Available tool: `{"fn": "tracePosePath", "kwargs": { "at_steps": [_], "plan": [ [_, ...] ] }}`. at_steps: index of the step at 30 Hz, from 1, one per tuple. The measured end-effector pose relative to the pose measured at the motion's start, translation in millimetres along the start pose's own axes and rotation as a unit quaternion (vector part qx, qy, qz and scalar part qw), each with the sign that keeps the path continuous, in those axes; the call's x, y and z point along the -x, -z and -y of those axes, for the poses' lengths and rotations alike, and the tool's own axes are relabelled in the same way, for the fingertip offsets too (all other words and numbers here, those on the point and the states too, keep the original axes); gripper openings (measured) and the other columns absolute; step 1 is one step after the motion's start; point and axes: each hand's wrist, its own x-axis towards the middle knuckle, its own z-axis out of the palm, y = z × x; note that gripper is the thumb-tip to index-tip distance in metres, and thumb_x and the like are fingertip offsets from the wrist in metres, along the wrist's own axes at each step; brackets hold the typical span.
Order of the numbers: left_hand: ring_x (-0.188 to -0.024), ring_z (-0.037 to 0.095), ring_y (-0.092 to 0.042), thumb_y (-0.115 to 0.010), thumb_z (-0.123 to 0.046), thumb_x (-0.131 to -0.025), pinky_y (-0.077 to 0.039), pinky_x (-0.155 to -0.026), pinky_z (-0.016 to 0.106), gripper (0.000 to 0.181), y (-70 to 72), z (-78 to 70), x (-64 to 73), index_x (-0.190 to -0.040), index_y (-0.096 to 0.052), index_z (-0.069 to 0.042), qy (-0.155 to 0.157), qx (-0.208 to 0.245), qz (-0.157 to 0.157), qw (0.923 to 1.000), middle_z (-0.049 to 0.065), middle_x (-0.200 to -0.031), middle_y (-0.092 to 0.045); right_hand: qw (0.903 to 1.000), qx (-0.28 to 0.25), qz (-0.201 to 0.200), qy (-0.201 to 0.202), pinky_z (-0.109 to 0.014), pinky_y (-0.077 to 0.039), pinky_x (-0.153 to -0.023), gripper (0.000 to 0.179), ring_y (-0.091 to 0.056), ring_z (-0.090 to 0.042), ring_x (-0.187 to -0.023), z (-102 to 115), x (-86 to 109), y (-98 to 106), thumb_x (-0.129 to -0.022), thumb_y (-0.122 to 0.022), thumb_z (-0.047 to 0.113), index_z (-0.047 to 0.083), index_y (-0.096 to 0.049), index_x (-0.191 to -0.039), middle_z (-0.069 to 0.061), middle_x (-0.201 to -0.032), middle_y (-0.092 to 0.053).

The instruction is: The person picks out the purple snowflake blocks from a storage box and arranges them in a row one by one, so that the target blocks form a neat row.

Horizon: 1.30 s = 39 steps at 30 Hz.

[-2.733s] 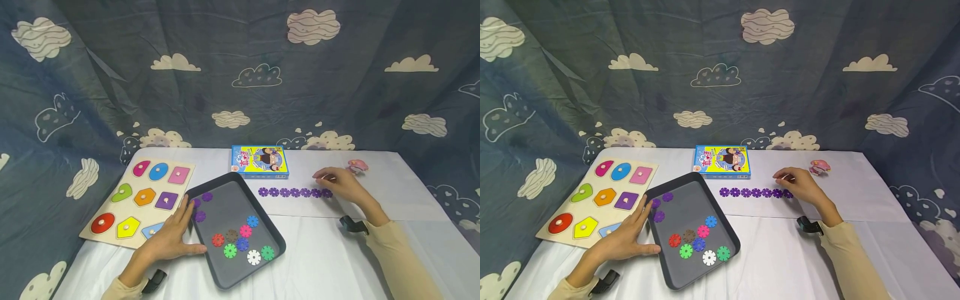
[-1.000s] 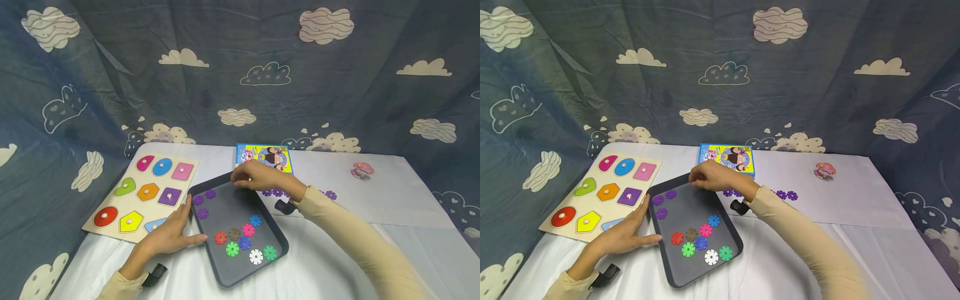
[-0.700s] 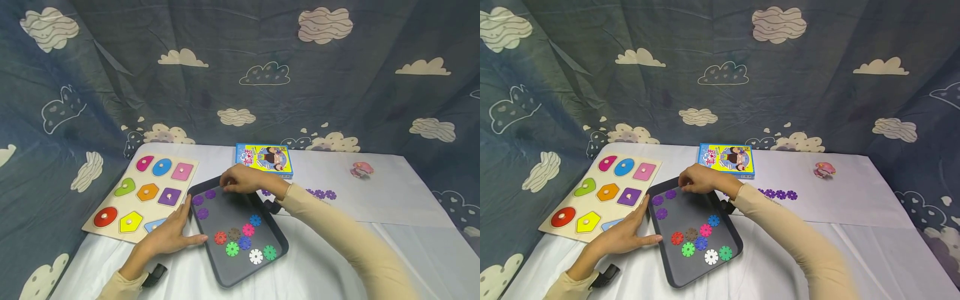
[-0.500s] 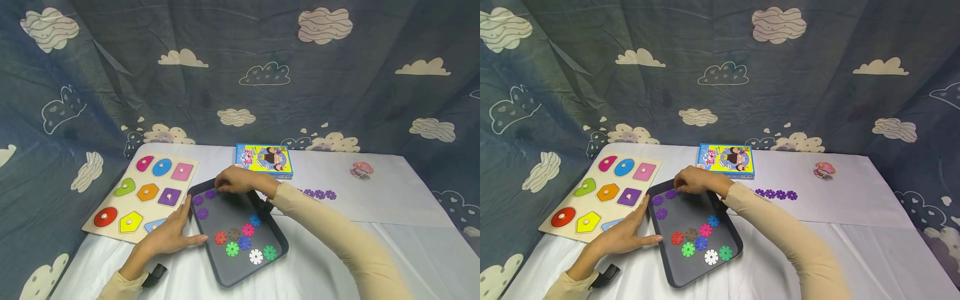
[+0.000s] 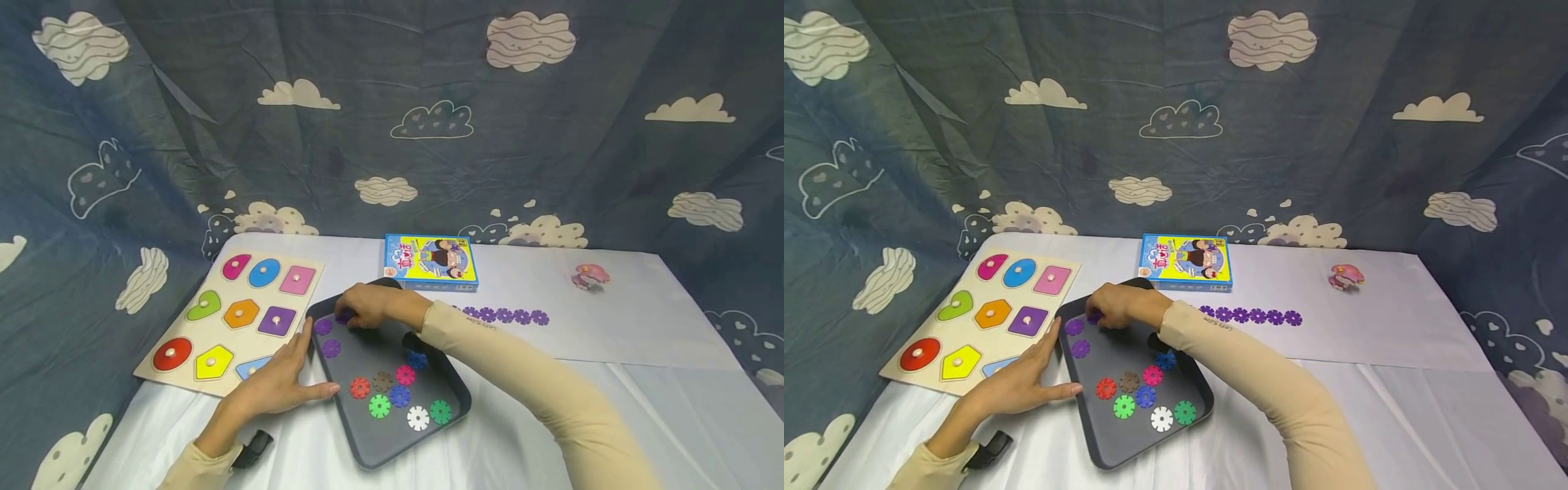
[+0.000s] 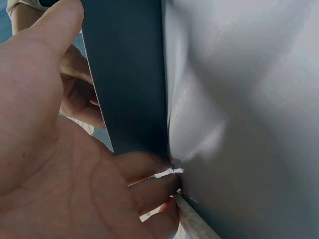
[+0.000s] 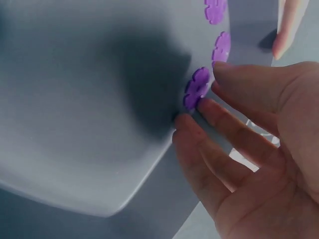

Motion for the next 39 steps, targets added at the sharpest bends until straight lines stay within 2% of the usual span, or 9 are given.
{"fn": "tracePosePath", "kwargs": {
  "at_steps": [4, 6, 11, 15, 26, 32, 39],
  "plan": [
    [-0.152, 0.046, -0.011, -0.074, -0.062, -0.081, -0.022, -0.119, 0.063, 0.127, 0.2, -0.3, 0.0, -0.160, 0.006, -0.003, -0.002, -0.003, 0.000, 1.0000, 0.028, -0.165, -0.009, 0.9999, 0.009, -0.009, -0.003, -0.030, -0.048, -0.107, 0.034, -0.063, -0.019, -0.121, -1.3, 0.0, -2.2, -0.094, -0.070, 0.013, 0.009, -0.068, -0.128, -0.005, -0.128, -0.068],
    [-0.152, 0.047, -0.011, -0.074, -0.062, -0.081, -0.023, -0.119, 0.064, 0.127, 0.3, -0.6, 0.1, -0.160, 0.006, -0.003, 0.000, -0.003, 0.000, 1.0000, 0.028, -0.165, -0.009, 0.9998, 0.010, -0.014, -0.007, -0.028, -0.051, -0.103, 0.031, -0.065, -0.017, -0.115, -1.7, 1.0, -3.2, -0.092, -0.072, 0.013, 0.010, -0.070, -0.123, -0.004, -0.122, -0.070],
    [-0.152, 0.047, -0.012, -0.075, -0.062, -0.080, -0.023, -0.119, 0.064, 0.127, 0.0, -1.0, 0.2, -0.160, 0.006, -0.004, 0.003, -0.002, 0.000, 1.0000, 0.027, -0.165, -0.009, 0.9991, -0.008, -0.013, -0.040, -0.023, -0.055, -0.075, 0.011, -0.064, -0.011, -0.081, -1.1, 4.6, -4.2, -0.087, -0.078, 0.012, 0.015, -0.073, -0.096, 0.003, -0.092, -0.070],
    [-0.152, 0.047, -0.012, -0.075, -0.062, -0.081, -0.023, -0.119, 0.064, 0.127, -0.1, -1.3, 0.2, -0.160, 0.005, -0.003, 0.003, -0.003, 0.000, 1.0000, 0.027, -0.165, -0.009, 0.9977, -0.021, -0.003, -0.065, -0.021, -0.051, -0.062, 0.013, -0.059, -0.009, -0.069, 0.4, 6.6, -5.1, -0.084, -0.080, 0.010, 0.016, -0.069, -0.084, 0.006, -0.080, -0.063],
    [-0.152, 0.046, -0.011, -0.074, -0.062, -0.081, -0.022, -0.119, 0.064, 0.127, -0.4, -1.6, -0.4, -0.160, 0.005, -0.003, 0.005, -0.008, 0.001, 1.0000, 0.027, -0.165, -0.010, 0.9954, -0.036, 0.036, -0.081, -0.018, -0.048, -0.060, 0.016, -0.056, -0.007, -0.069, 0.6, 9.5, -6.0, -0.087, -0.079, 0.012, 0.017, -0.063, -0.084, 0.006, -0.080, -0.060],
    [-0.152, 0.046, -0.012, -0.074, -0.063, -0.081, -0.022, -0.119, 0.064, 0.127, -0.1, -1.4, -0.3, -0.160, 0.006, -0.004, 0.010, -0.009, 0.004, 0.9999, 0.027, -0.165, -0.011, 0.9961, -0.034, 0.036, -0.073, -0.018, -0.046, -0.062, 0.017, -0.054, -0.006, -0.070, -1.7, 8.3, -7.1, -0.088, -0.079, 0.021, 0.017, -0.063, -0.084, 0.006, -0.081, -0.060],
    [-0.152, 0.047, -0.012, -0.074, -0.062, -0.081, -0.022, -0.119, 0.064, 0.127, 0.1, -0.9, -1.0, -0.160, 0.006, -0.004, 0.011, -0.011, 0.004, 0.9999, 0.029, -0.164, -0.010, 0.9959, -0.034, 0.040, -0.074, -0.018, -0.048, -0.064, 0.017, -0.055, -0.007, -0.073, -1.0, 9.1, -6.4, -0.085, -0.082, 0.018, 0.015, -0.065, -0.086, 0.005, -0.083, -0.061]
  ]
}}
